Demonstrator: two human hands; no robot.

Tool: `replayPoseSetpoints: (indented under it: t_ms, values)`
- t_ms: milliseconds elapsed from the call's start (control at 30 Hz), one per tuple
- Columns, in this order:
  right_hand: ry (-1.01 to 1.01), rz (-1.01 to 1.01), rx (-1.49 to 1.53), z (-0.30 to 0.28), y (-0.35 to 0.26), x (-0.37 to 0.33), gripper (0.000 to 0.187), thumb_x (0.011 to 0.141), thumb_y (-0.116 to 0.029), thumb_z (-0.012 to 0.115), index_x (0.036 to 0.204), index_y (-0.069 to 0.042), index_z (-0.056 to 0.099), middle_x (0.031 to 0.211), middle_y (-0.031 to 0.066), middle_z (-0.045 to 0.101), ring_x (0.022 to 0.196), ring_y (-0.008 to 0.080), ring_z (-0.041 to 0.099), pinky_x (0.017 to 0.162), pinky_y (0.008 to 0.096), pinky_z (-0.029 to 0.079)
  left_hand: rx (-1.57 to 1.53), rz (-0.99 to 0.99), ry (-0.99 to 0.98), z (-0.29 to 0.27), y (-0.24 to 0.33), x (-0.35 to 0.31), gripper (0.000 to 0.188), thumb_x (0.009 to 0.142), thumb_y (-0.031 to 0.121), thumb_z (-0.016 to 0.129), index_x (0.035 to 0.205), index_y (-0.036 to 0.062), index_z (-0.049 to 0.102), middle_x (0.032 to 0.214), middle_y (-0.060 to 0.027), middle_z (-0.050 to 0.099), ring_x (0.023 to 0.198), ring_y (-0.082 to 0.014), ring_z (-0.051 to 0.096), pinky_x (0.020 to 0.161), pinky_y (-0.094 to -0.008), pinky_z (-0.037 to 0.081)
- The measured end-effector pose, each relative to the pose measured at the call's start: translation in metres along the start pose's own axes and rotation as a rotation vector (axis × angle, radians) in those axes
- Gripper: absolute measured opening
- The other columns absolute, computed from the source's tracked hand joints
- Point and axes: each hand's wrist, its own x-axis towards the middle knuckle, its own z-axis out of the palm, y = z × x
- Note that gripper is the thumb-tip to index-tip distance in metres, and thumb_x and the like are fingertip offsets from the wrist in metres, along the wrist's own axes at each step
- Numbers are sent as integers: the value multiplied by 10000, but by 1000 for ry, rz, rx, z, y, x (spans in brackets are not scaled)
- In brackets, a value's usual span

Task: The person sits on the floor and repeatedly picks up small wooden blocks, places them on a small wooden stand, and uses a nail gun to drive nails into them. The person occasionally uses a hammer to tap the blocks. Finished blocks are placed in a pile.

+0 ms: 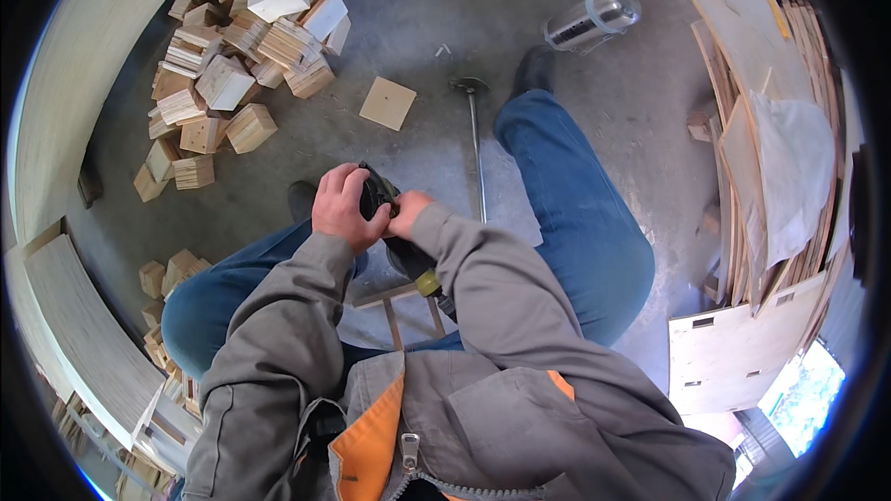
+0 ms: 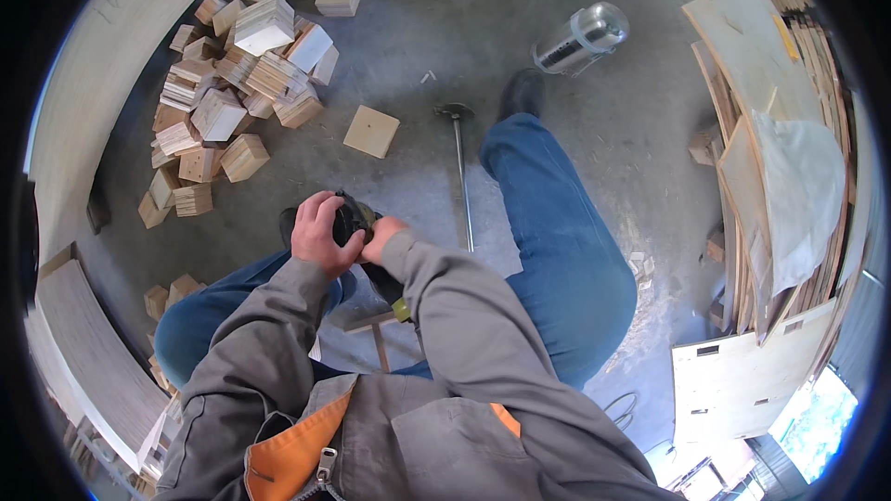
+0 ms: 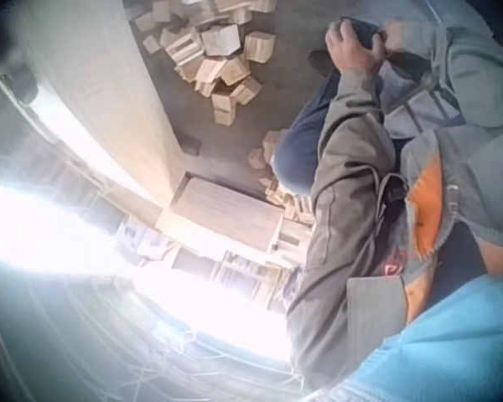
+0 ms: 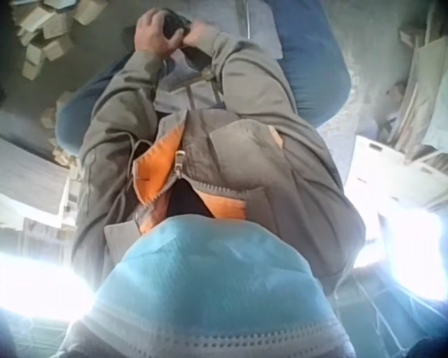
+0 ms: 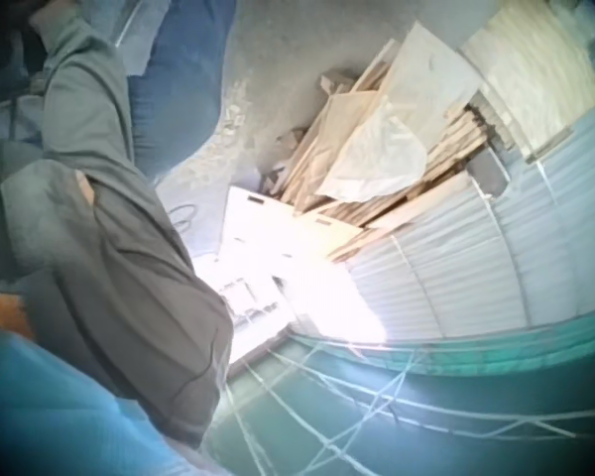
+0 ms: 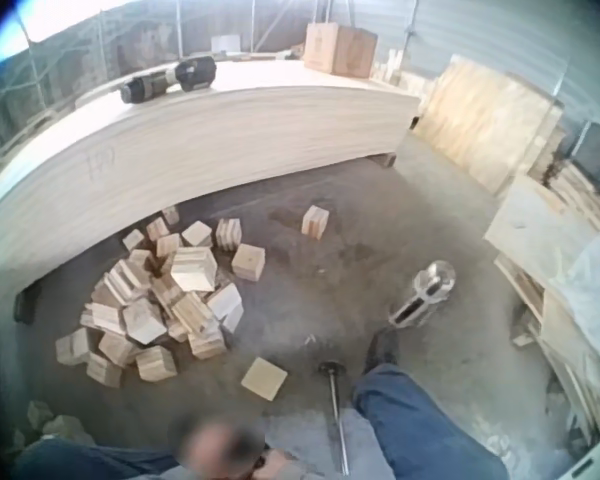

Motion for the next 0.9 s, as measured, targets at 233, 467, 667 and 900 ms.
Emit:
replayPoseSetpoints:
  t_ms: [233,467,667,900]
  values:
    - [380,36,-4,-89,22,60,897,707,-258,875,1490,-105,463,1392,170,578,1237,348,589,1059,425,486,-31,22,33,-2,-12,0,531,642,195,817,1137,68,670,1240,-201,580,1128,-403,574,956,-479,506]
    - [479,-75,-276,-97,-18,112,1071,697,-299,901,1582,-238,302,1611,120,320,1456,321,353,1154,461,366,-65,-61,53,-6,-27,8,524,634,185,810,1124,61,672,1235,-202,585,1115,-404,582,947,-476,510]
    - [592,-147,-285,-78,1,144,1027,702,-286,872,1568,-216,324,1587,159,339,1438,347,364,1132,479,371,-82,-104,53,-7,-35,13,532,636,168,806,1138,58,668,1243,-207,584,1122,-405,583,946,-473,516]
    - [338,-126,1056,-125,20,164,611,844,-238,714,1381,-25,515,1356,200,525,1277,337,521,973,472,517,-90,-103,62,-6,-39,16,537,638,158,798,1148,59,662,1242,-207,582,1131,-399,584,937,-471,522]
